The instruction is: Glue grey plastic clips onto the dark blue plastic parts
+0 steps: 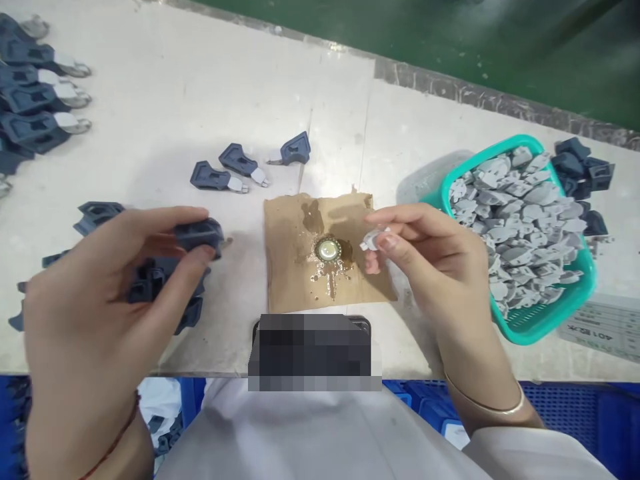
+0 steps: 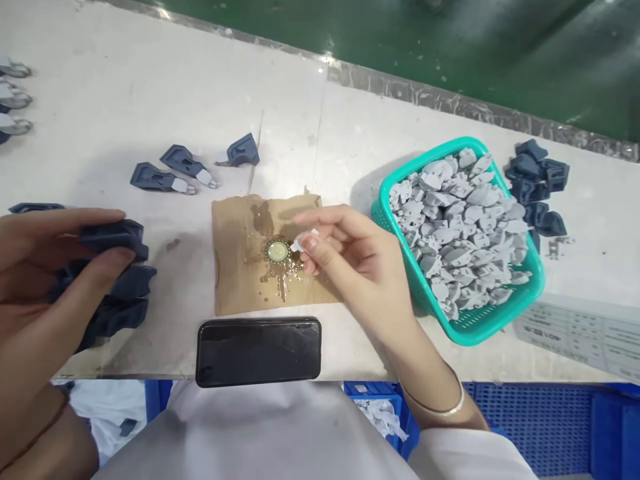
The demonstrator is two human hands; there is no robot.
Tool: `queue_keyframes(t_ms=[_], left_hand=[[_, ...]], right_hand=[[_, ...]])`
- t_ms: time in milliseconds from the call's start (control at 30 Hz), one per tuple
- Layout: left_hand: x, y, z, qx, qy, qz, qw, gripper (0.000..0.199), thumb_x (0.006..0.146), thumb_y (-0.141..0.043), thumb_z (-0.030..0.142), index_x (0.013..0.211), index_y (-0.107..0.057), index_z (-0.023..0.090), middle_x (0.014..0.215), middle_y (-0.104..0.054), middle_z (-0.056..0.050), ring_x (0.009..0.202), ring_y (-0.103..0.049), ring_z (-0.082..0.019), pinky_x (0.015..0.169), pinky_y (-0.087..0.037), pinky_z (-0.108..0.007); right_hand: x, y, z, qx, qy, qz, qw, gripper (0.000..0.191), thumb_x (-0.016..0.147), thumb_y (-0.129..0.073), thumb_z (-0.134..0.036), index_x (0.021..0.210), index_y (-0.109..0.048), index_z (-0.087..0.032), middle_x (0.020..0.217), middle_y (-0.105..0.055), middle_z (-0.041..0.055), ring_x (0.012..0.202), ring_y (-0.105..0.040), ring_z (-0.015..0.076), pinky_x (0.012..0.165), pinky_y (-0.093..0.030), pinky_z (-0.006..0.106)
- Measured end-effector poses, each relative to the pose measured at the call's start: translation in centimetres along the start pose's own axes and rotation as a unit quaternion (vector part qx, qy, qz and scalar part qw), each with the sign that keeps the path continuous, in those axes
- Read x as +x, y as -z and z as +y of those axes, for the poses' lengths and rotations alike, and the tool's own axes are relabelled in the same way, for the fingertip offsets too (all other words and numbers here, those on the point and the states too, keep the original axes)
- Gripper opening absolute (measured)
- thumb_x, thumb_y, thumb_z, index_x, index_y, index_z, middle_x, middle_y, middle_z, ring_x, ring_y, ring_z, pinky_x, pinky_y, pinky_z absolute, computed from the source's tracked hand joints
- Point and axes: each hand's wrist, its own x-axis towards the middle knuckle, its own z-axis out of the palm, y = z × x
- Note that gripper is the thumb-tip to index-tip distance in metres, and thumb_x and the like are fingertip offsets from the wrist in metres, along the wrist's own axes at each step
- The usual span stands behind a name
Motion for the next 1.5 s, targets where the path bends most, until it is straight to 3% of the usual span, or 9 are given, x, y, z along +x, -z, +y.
queue_keyframes(t_ms=[100,200,367,633,767,900,1100,1367,1500], left_hand=[[-1.1,-2.0,1.3,-0.134,0.048,-0.016,0.990,0.025,0.094,-0.075,0.032,0.118,-0.077,0.036,0.112,-0.076,0.004,0.088,-0.075,-0.018,0.078,-0.063,-0.032],[-1.2,-3.2,1.3,-0.241,0.019,-0.135,0.961,0.023,0.093,-0.077,0.024,0.113,-0.076,0.034,0.104,-0.077,0.002,0.085,-0.076,-0.015,0.074,-0.065,-0.025],[-0.7,-3.6,0.7,-0.226,-0.053,-0.183,0.955,0.018,0.099,-0.066,0.018,0.107,-0.074,0.032,0.103,-0.073,0.000,0.093,-0.070,-0.015,0.080,-0.063,-0.024],[-1.4,-4.5,0.5,-0.223,-0.022,-0.204,0.953,0.016,0.101,-0.068,0.026,0.115,-0.073,0.033,0.106,-0.080,0.000,0.079,-0.072,-0.013,0.048,-0.051,-0.018],[-1.6,-5.0,0.2,-0.242,-0.016,-0.218,0.945,0.018,0.101,-0.068,0.027,0.117,-0.073,0.033,0.101,-0.079,0.003,0.077,-0.071,-0.011,0.045,-0.049,-0.014],[-1.6,-5.5,0.2,-0.221,-0.030,-0.216,0.950,0.018,0.100,-0.069,0.025,0.117,-0.074,0.031,0.093,-0.073,0.003,0.074,-0.067,-0.010,0.057,-0.055,-0.017],[-1.8,-6.2,0.3,-0.257,-0.030,-0.141,0.956,0.025,0.091,-0.074,0.012,0.107,-0.064,0.029,0.083,-0.062,0.006,0.074,-0.064,-0.009,0.065,-0.057,-0.021],[-1.2,-6.3,0.0,-0.313,-0.047,-0.148,0.937,0.019,0.093,-0.074,0.014,0.103,-0.075,0.031,0.091,-0.071,0.002,0.084,-0.070,-0.014,0.075,-0.063,-0.030],[-1.4,-6.1,-0.2,-0.363,-0.001,-0.162,0.917,0.018,0.089,-0.079,0.015,0.096,-0.072,0.030,0.114,-0.071,0.001,0.108,-0.076,-0.019,0.096,-0.067,-0.036]], right_hand=[[0.0,-0.5,1.0,-0.033,0.011,0.004,0.999,0.004,0.098,-0.074,-0.030,0.101,-0.074,-0.027,0.073,-0.070,-0.0028,0.061,-0.067,0.0154,0.057,-0.056,0.029],[0.1,-0.8,1.7,-0.110,0.056,-0.004,0.992,0.009,0.100,-0.071,-0.034,0.096,-0.072,-0.026,0.078,-0.072,-0.0012,0.066,-0.067,0.0152,0.058,-0.054,0.029],[0.5,-1.1,1.5,-0.227,0.151,-0.063,0.960,0.009,0.103,-0.065,-0.023,0.094,-0.069,-0.024,0.089,-0.077,0.0017,0.079,-0.071,0.0181,0.073,-0.057,0.032],[0.8,-1.4,1.8,-0.327,0.241,-0.126,0.905,0.007,0.104,-0.062,-0.018,0.100,-0.066,-0.021,0.088,-0.073,0.0050,0.079,-0.064,0.0184,0.072,-0.053,0.032],[0.7,-1.3,1.8,-0.306,0.225,-0.109,0.918,0.009,0.104,-0.061,-0.019,0.099,-0.067,-0.023,0.089,-0.075,0.0045,0.078,-0.066,0.0195,0.073,-0.054,0.034],[0.4,-1.1,1.7,-0.294,0.182,-0.114,0.931,0.010,0.105,-0.061,-0.022,0.098,-0.069,-0.025,0.092,-0.077,0.0043,0.081,-0.070,0.0208,0.074,-0.057,0.036],[0.0,-1.1,1.3,-0.193,0.066,-0.015,0.979,0.011,0.104,-0.066,-0.035,0.096,-0.070,-0.028,0.087,-0.075,0.0020,0.077,-0.070,0.0202,0.065,-0.058,0.036],[0.1,-1.3,1.6,-0.101,0.007,0.038,0.994,0.019,0.102,-0.069,-0.043,0.091,-0.070,-0.027,0.079,-0.070,-0.0004,0.059,-0.060,0.0144,0.052,-0.051,0.030],[0.0,-1.2,1.8,-0.053,0.028,0.022,0.998,0.014,0.102,-0.069,-0.039,0.092,-0.070,-0.029,0.076,-0.070,-0.0027,0.059,-0.061,0.0135,0.052,-0.051,0.029]])
